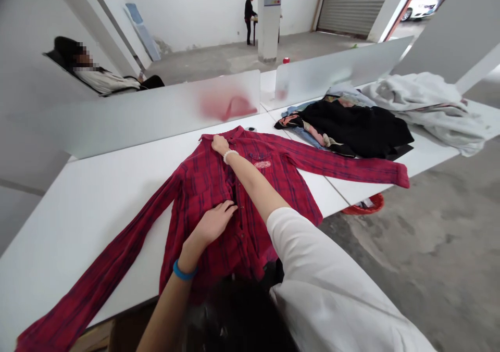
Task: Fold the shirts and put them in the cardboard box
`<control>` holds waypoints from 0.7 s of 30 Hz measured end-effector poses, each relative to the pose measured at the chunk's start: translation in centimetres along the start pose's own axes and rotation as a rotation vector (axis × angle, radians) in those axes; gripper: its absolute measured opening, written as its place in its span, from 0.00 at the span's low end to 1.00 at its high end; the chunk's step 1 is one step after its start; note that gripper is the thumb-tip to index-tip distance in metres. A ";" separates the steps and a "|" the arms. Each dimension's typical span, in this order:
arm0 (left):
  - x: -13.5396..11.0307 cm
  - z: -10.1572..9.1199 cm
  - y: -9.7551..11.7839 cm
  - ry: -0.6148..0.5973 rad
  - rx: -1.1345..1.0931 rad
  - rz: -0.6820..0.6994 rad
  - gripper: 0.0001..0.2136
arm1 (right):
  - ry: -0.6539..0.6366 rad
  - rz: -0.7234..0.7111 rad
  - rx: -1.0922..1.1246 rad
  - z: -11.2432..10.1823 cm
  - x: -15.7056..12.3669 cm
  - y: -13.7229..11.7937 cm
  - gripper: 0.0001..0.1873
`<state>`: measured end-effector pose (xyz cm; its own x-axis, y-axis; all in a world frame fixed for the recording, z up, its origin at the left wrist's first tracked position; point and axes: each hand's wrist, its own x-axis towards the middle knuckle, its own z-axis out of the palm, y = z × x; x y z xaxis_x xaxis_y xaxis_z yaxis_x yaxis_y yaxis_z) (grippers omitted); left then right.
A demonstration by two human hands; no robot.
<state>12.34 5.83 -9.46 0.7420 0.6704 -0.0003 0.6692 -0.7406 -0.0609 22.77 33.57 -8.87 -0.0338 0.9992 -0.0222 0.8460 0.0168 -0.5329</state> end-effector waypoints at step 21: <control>4.1 -1.3 3.1 -0.007 -0.191 0.475 0.05 | -0.038 0.016 0.037 -3.6 -0.5 6.8 0.17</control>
<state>17.52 6.19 -8.31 0.9661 0.2580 0.0093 0.2546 -0.9581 0.1314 30.44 33.33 -9.45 -0.0412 0.9972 -0.0625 0.8262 -0.0011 -0.5633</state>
